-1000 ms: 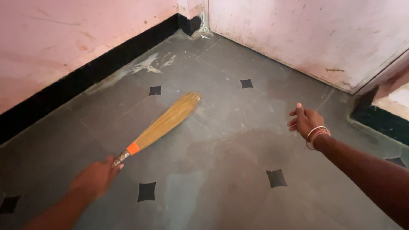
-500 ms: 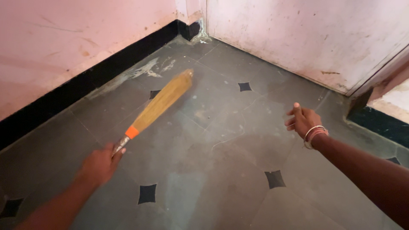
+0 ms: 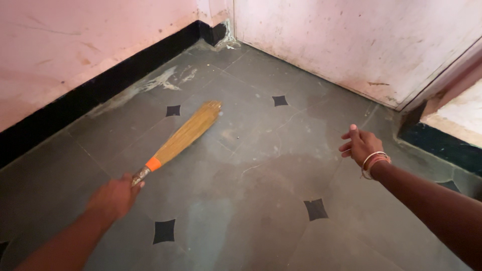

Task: The person sweeps debris from the floor using a broom and then picks up a plastering trowel from a shelf.

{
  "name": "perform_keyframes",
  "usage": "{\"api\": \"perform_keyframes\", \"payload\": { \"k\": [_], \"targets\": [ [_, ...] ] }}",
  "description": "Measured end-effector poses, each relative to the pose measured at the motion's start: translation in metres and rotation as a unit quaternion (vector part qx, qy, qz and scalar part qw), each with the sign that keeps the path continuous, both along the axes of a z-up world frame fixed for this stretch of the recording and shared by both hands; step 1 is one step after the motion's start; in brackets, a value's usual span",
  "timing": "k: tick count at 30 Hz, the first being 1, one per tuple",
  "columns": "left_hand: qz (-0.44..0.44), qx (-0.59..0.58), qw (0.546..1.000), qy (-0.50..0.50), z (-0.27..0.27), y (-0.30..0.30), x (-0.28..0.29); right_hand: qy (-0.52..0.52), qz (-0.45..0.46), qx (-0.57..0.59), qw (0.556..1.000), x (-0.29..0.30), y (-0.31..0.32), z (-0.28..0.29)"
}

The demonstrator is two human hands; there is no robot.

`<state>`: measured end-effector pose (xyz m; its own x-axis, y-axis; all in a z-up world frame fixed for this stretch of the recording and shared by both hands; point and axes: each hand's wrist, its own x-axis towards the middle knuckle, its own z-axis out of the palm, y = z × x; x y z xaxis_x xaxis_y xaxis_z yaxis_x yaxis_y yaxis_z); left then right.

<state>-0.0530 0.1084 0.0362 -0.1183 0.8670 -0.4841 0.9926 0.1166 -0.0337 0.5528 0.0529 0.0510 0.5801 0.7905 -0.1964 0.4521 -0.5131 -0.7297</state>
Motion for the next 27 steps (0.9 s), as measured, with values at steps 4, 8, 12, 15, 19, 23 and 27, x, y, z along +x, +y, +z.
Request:
{"api": "perform_keyframes", "payload": {
  "k": [4, 8, 12, 15, 19, 23, 27],
  "targets": [
    [-0.040, 0.031, 0.999, 0.008, -0.002, -0.009, -0.010, 0.004, 0.009, 0.011, 1.000, -0.002, 0.005, -0.004],
    [-0.034, 0.018, 0.999, 0.021, 0.001, -0.017, -0.015, 0.006, 0.040, 0.034, 0.999, -0.009, 0.012, -0.006],
    [-0.043, 0.018, 0.999, 0.026, 0.005, -0.024, -0.025, 0.007, 0.043, 0.032, 0.999, -0.015, 0.016, -0.002],
    [-0.037, -0.018, 0.999, 0.013, 0.002, -0.029, -0.034, 0.023, 0.046, 0.047, 0.998, -0.020, 0.019, 0.001],
    [-0.051, -0.007, 0.999, -0.001, -0.004, -0.033, -0.046, 0.016, 0.047, 0.037, 0.998, -0.024, 0.019, 0.007],
    [0.031, 0.051, 0.997, -0.056, -0.004, -0.026, -0.046, 0.017, 0.046, 0.039, 0.998, -0.029, 0.019, 0.012],
    [0.045, 0.086, 0.995, -0.031, 0.005, -0.012, -0.030, 0.014, 0.048, 0.024, 0.998, -0.028, 0.015, 0.012]
  ]
}}
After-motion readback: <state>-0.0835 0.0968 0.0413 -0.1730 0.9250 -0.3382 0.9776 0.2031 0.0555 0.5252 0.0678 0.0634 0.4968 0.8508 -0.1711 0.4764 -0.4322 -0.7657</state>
